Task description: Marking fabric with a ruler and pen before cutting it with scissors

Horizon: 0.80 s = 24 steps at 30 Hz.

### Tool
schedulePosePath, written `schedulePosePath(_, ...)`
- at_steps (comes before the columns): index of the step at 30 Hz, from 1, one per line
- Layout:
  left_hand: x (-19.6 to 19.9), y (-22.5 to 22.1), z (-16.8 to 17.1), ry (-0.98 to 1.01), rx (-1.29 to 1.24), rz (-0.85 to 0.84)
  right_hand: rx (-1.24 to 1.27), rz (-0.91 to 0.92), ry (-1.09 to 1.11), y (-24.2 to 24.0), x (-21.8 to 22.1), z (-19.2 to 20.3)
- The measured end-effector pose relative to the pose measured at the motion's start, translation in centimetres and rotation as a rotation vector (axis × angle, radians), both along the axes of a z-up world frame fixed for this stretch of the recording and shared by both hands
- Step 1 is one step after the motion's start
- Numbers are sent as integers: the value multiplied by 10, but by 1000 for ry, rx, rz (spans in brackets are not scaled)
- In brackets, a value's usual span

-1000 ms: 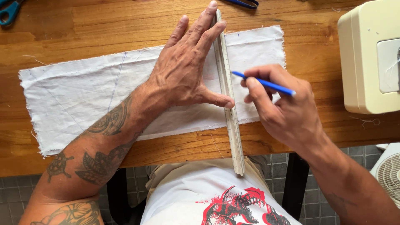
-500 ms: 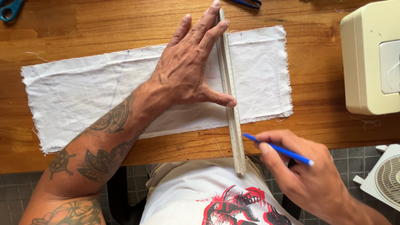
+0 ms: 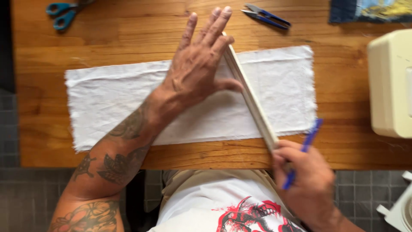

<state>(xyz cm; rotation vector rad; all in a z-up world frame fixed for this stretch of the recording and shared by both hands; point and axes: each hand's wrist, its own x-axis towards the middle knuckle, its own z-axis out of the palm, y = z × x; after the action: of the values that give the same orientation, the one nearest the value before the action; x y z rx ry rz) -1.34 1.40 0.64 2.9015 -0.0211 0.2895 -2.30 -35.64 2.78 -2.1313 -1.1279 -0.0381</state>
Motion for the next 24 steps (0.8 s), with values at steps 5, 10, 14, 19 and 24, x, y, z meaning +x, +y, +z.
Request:
schedulePosePath(5, -52, 74, 24, -114, 8, 11, 141, 98, -158, 14, 24, 18)
schedulePosePath(10, -122, 89, 59, -139, -119, 20, 146, 130, -200, 25, 48, 11)
schedulePosePath(14, -166, 66, 60, -72, -206, 38, 65, 168, -168, 32, 78, 12)
schedulePosePath(19, -193, 27, 54, -129, -262, 48, 16, 193, -120, 40, 98, 15)
schedulePosePath(24, -219, -8, 40, -210, -357, 95, 13, 276, 8, 18, 97, 4)
